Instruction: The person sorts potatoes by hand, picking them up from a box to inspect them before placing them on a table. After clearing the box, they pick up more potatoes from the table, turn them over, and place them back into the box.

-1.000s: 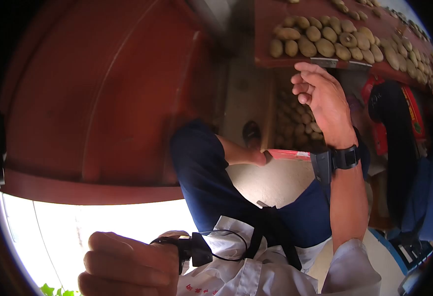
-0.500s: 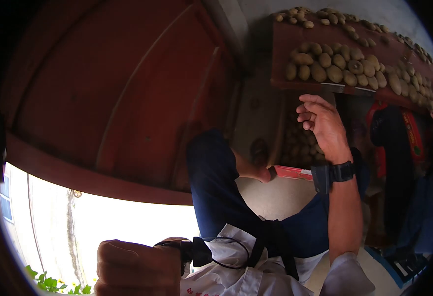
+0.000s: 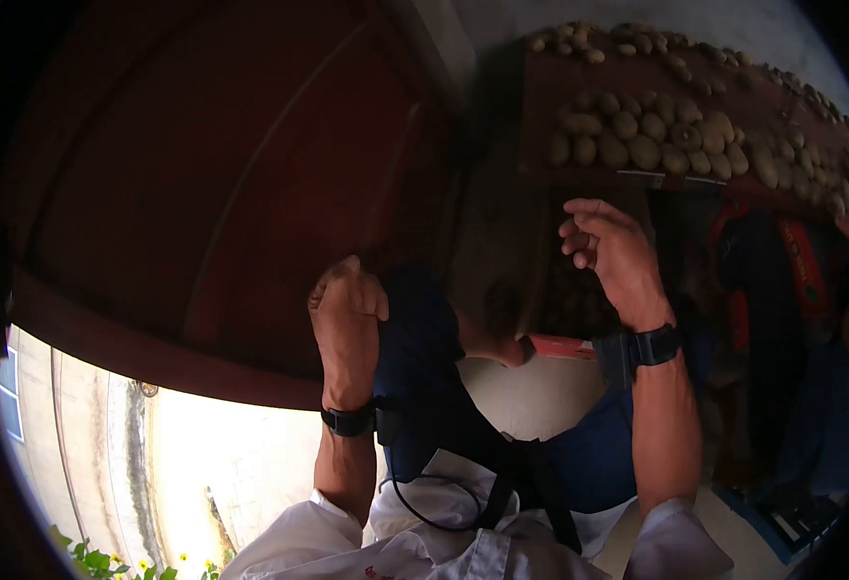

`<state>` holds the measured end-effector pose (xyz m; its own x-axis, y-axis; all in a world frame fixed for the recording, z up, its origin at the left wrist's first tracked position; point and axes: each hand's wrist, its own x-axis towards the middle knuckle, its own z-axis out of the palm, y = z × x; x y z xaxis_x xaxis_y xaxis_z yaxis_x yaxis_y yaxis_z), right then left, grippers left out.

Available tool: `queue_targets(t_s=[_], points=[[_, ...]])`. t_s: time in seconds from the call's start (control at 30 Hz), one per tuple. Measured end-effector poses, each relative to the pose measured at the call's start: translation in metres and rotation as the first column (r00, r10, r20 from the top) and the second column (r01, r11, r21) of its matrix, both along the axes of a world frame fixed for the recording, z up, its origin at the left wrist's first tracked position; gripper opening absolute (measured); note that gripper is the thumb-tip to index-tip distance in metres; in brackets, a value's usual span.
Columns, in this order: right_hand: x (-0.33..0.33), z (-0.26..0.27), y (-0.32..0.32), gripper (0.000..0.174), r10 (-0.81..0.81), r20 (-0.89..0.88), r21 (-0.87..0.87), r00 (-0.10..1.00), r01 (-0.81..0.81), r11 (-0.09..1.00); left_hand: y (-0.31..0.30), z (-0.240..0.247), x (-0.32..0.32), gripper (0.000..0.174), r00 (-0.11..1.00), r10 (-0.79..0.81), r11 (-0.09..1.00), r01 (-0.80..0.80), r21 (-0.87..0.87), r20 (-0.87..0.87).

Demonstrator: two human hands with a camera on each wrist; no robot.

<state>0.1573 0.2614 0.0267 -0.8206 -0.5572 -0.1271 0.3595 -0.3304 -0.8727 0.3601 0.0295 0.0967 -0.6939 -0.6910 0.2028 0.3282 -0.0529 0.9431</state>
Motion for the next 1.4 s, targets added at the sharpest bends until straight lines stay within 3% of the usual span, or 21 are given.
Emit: queue_targets(t_s=[0.17, 0.37, 0.57, 0.7, 0.97, 1.1, 1.3, 1.4], points=[[-0.002, -0.002, -0.001, 0.025, 0.002, -0.003, -0.008, 1.0, -0.002, 1.0, -0.043, -0.015, -0.044, 0.034, 0.996, -0.09, 0.952, 0.09, 0.292, -0.016], [-0.006, -0.004, -0.005, 0.024, 0.006, 0.011, 0.001, 1.0, -0.006, 1.0, -0.077, -0.024, -0.089, 0.032, 0.985, -0.172, 0.909, 0.171, 0.38, -0.032], [-0.001, 0.008, -0.009, 0.022, 0.03, -0.001, 0.013, 1.0, -0.03, 0.999, -0.092, -0.066, -0.109, 0.033, 0.987, -0.143, 0.814, 0.073, 0.577, 0.077], [0.001, 0.013, -0.009, 0.021, 0.033, 0.006, 0.007, 0.999, -0.033, 0.999, -0.095, -0.067, -0.106, 0.033, 0.973, -0.226, 0.758, 0.14, 0.637, 0.055], [0.0, 0.014, -0.011, 0.021, 0.046, 0.009, 0.023, 0.999, -0.046, 0.999, -0.098, -0.065, -0.101, 0.032, 0.972, -0.235, 0.702, 0.168, 0.692, 0.002], [-0.001, 0.007, -0.006, 0.02, 0.045, -0.004, 0.017, 0.999, -0.045, 0.999, -0.095, -0.059, -0.102, 0.033, 0.98, -0.191, 0.737, 0.1, 0.669, 0.064], [0.0, 0.005, -0.008, 0.021, 0.032, 0.001, 0.025, 0.999, -0.032, 0.999, -0.102, -0.063, -0.098, 0.032, 0.984, -0.18, 0.698, 0.13, 0.704, -0.004], [-0.001, 0.006, -0.01, 0.021, 0.05, 0.013, 0.009, 0.999, -0.05, 0.999, -0.114, -0.07, -0.096, 0.035, 0.97, -0.225, 0.627, 0.22, 0.748, -0.096]])
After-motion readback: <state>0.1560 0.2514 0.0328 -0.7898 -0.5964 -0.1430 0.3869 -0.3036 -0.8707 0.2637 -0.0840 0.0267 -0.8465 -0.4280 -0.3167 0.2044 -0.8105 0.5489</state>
